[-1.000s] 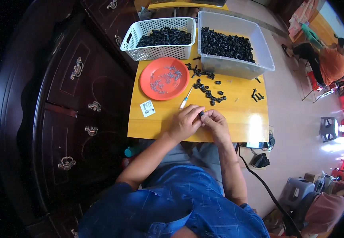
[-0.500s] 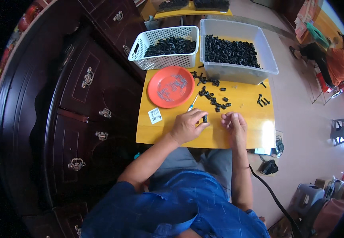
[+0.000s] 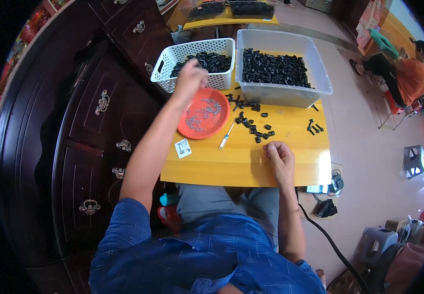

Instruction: The person assembles small components by picking up springs from a plate and inserting them into plastic parts by hand.

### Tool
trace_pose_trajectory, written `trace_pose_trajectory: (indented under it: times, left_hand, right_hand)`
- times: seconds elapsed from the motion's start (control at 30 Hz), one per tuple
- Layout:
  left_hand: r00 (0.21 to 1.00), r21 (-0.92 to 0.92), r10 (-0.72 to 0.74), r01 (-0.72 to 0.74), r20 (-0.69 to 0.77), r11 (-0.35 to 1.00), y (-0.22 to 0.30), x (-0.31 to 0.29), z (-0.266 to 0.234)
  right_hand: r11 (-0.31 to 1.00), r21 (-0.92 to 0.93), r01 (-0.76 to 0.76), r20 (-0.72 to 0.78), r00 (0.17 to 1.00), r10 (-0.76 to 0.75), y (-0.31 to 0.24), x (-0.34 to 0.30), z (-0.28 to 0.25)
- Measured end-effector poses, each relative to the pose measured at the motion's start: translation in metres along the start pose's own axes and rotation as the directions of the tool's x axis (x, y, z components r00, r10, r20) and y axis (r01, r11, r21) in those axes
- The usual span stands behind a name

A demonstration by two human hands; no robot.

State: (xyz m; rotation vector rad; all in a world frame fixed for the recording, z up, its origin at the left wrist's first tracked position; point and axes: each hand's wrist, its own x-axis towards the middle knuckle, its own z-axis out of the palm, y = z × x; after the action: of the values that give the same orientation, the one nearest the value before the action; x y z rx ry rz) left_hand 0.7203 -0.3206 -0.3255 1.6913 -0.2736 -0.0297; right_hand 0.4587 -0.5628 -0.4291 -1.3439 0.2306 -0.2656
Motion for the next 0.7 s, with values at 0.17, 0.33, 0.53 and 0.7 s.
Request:
trace_pose_trajectory:
  times: [0.17,0.33,0.53,0.7]
  left_hand:
    - [0.984,0.126,0.167,-0.158,-0.063,0.979,0.003,0.002,0.01]
    - [0.935,0.049,-0.022,0.005,0.353,0.999,-0.027,-0.097,0.03]
    - [0.935,0.083,-0.106,0.083,0.338,0.993,-0.06,-0.194,0.072]
    - [0.946,0.186,0.075,-0.138,0.314,0.973,-0.058,-0.213,0.086]
  right_hand:
    - [0.91,-0.394,0.126,-0.092,0.98,-0.176,-0.009,0.012,-0.005]
    - [0.616,-0.741,0.266,0.005,0.92,-0.391,-0.013,0.035,-0.009]
    - [0.371,-0.89,0.265,0.115,0.918,-0.379,-0.004,0.051,-0.006]
    - [0.339,-0.919,0.203,0.075,0.931,-0.356,-0.006,0.038,-0.005]
